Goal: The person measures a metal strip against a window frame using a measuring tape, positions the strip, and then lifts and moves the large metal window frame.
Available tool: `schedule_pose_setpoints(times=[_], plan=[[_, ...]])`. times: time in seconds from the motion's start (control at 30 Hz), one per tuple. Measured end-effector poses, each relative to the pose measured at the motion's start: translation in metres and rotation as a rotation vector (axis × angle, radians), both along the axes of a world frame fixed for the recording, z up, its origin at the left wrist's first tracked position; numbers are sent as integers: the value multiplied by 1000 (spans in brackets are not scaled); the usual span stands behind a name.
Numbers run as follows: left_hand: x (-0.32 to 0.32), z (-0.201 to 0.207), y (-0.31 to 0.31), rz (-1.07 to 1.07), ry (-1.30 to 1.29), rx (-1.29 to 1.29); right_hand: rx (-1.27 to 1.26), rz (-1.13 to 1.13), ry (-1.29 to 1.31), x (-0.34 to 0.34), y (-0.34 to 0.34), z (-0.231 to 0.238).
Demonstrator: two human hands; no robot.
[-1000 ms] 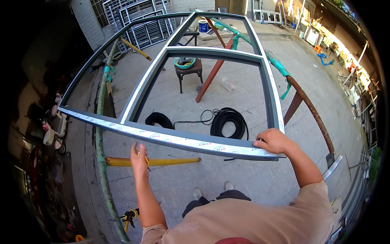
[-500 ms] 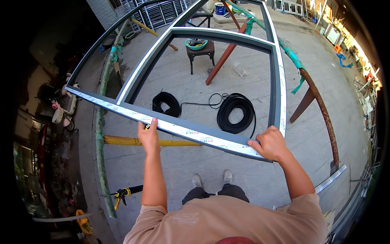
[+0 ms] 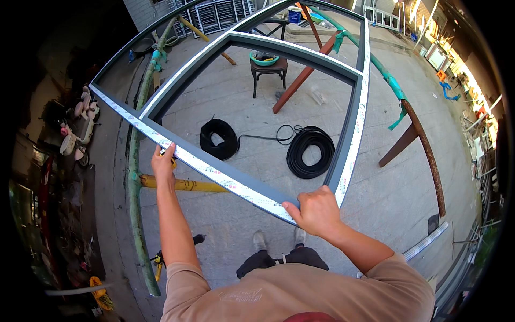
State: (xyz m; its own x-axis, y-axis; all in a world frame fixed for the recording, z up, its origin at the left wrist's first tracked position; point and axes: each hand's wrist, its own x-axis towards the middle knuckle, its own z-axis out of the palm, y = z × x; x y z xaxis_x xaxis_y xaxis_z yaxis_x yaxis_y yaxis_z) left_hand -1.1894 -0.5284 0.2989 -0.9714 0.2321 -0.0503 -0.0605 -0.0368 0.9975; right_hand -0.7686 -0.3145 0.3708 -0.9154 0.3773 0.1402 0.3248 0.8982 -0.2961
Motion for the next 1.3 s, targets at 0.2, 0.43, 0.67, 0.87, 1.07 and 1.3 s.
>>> schedule_pose_setpoints(times=[0.2, 0.43, 0.67, 0.87, 1.07, 1.3], plan=[[-71, 19, -32, 16, 24, -270, -41, 83, 78, -64, -55, 1], [-18, 25, -27, -23, 132, -497, -127, 158, 38, -75, -49, -12], [79, 35, -20, -64, 243, -468, -117, 366, 356, -49, -9, -13], [115, 27, -15, -88, 145, -470, -171, 293, 456, -11, 81, -4], [127, 44, -4, -35, 76, -538, -24, 115, 503, -3, 191, 10], [140, 49, 11, 10, 108, -554, 217, -108, 249, -2, 326, 6]])
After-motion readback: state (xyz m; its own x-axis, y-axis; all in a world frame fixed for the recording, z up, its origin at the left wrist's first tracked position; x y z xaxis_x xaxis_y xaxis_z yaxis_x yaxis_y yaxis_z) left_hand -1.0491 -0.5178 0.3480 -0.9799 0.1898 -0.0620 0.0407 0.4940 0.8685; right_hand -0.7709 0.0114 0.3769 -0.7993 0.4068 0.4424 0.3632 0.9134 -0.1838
